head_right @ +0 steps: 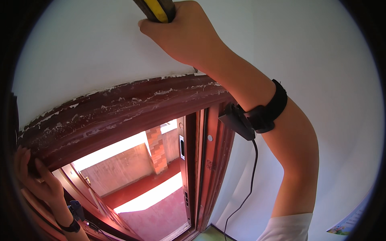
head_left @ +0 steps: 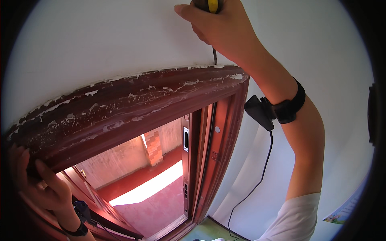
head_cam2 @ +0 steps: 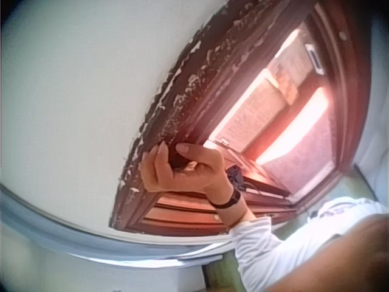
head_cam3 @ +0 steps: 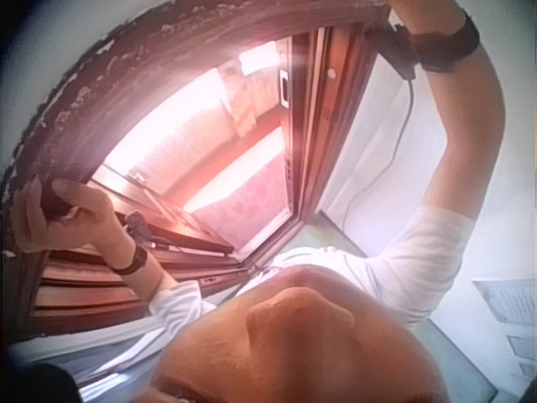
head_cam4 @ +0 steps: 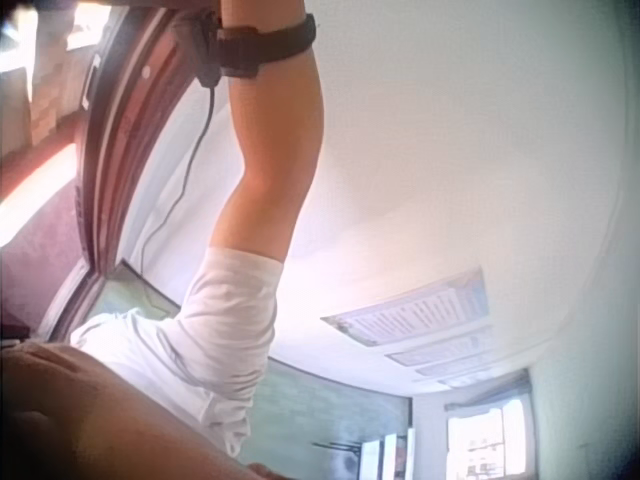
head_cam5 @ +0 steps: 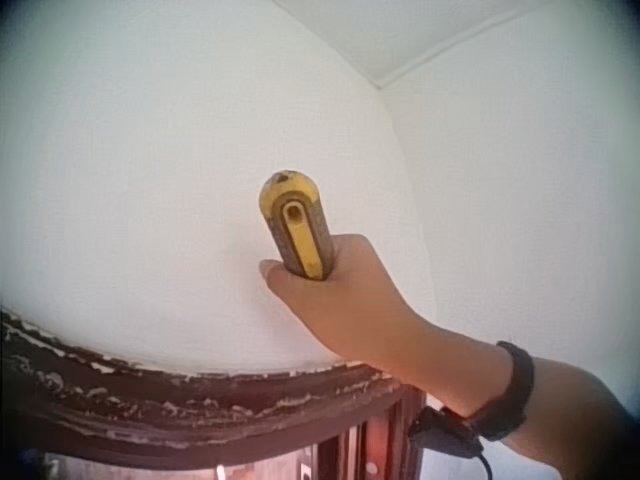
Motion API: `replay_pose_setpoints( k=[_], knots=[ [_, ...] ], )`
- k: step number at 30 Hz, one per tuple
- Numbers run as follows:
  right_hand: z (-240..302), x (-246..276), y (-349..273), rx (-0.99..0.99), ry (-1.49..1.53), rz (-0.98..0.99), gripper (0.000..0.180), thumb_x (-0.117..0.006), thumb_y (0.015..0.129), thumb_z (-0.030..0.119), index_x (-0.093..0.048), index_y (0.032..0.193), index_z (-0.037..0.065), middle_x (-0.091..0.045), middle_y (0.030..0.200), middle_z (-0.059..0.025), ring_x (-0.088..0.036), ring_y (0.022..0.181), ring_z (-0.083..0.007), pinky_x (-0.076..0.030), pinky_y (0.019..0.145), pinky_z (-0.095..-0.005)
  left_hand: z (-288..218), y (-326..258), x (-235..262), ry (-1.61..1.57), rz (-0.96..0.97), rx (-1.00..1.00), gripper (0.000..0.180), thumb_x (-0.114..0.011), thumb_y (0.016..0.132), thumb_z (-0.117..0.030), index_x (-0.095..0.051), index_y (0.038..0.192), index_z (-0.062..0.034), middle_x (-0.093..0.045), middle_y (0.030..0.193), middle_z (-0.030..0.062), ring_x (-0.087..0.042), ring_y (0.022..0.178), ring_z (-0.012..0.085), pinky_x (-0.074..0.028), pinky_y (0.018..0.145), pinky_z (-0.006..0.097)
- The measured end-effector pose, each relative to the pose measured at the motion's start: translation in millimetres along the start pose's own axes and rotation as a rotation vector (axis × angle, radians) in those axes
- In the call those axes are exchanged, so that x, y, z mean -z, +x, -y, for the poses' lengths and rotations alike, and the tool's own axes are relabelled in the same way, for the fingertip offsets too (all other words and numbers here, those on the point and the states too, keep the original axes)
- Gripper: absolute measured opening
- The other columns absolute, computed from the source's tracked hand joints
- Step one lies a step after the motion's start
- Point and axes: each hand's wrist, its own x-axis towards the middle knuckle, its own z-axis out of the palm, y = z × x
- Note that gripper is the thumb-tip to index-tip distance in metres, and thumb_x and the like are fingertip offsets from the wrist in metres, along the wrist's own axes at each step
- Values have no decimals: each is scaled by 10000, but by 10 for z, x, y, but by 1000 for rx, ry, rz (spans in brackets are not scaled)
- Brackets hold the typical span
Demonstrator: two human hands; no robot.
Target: Using a screwdriver to scrape and repair the upper section of a wooden door frame.
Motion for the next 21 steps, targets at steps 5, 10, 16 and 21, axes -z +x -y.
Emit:
replay_pose_setpoints(
  k=[5, 10, 16, 21],
  knots=[
    [64, 223, -205, 136, 318, 144, 348, -677, 910, 248, -559, 692, 5, -487, 570, -8, -445, 500, -98, -366, 468, -302, 33, -59, -8, -22, 2, -5, 295, -488, 978, -22, -515, 1266, 38, -551, 1285, 214, -545, 1183, 350, -449, 1012, 431],
    [-117, -118, -21, 159, 56, 107, 343, -672, 912, 255, -567, 696, 11, -493, 571, -12, -454, 514, -102, -374, 492, -293, 120, -127, 44, -12, 3, 67, 266, -511, 969, -26, -568, 1217, 52, -598, 1231, 210, -583, 1119, 333, -473, 984, 405],
    [259, -12, -70, 25, -31, -9, 360, -670, 909, 269, -569, 689, 4, -506, 568, -22, -457, 508, -113, -375, 490, -300, 48, -120, -58, -188, -32, 130, 273, -508, 964, -25, -559, 1214, 72, -591, 1238, 215, -606, 1090, 321, -523, 907, 371],
    [-202, -84, -37, 262, 113, 100, 340, -672, 900, 252, -595, 701, -13, -514, 564, -31, -453, 485, -118, -372, 473, -315, 103, -118, 9, -139, -8, 102, 272, -508, 963, -22, -561, 1213, 72, -603, 1216, 219, -612, 1087, 320, -524, 907, 362]
  ],
)
